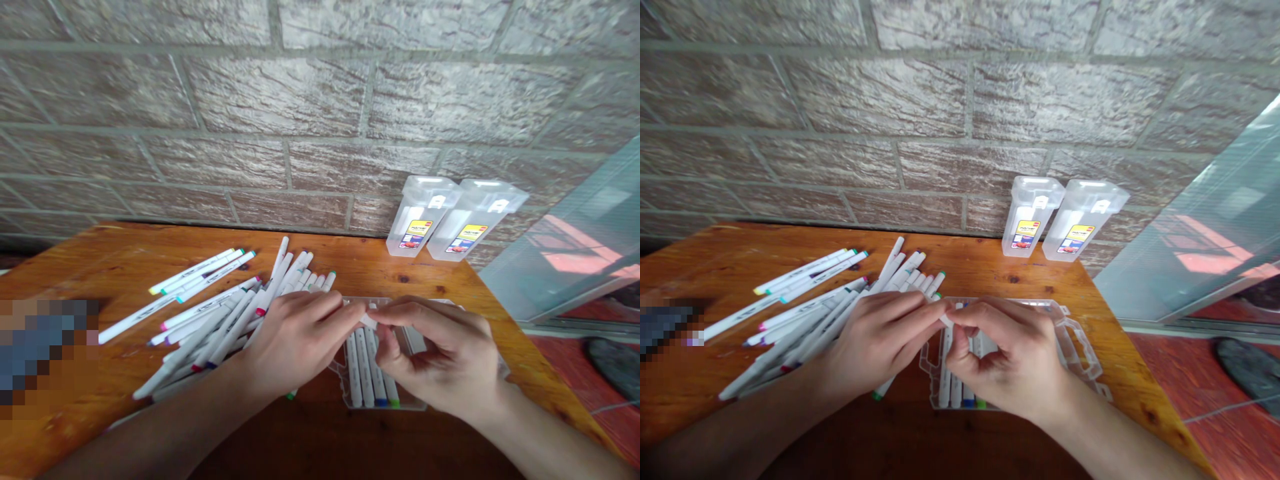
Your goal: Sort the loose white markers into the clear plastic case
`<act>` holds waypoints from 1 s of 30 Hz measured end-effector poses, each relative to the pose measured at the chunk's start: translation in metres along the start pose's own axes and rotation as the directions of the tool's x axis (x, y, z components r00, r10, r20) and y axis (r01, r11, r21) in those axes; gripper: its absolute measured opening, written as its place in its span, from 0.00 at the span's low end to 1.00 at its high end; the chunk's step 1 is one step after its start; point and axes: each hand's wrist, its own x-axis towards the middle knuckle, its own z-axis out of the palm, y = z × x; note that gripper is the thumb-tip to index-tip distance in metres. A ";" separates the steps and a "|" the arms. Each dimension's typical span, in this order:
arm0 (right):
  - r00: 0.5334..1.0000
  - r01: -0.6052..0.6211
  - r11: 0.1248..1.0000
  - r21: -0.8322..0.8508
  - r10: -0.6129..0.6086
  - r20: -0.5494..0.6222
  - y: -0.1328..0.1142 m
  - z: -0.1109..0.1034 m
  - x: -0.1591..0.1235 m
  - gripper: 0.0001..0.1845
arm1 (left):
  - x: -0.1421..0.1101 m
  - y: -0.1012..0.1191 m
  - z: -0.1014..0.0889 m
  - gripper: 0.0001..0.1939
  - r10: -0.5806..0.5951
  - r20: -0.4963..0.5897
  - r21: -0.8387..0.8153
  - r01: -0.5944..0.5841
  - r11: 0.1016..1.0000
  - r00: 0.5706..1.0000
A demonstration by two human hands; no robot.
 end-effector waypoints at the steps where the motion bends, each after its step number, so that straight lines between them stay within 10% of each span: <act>1: 1.000 0.004 1.000 -0.003 -0.004 -0.001 0.000 0.000 0.000 0.10 | 0.000 0.000 0.000 0.07 0.002 0.000 0.003 -0.002 1.000 1.000; 30: 1.000 -0.006 0.995 0.100 0.006 -0.004 0.003 0.000 -0.004 0.24 | 0.001 0.002 0.000 0.08 -0.130 -0.068 -0.359 0.097 0.928 0.989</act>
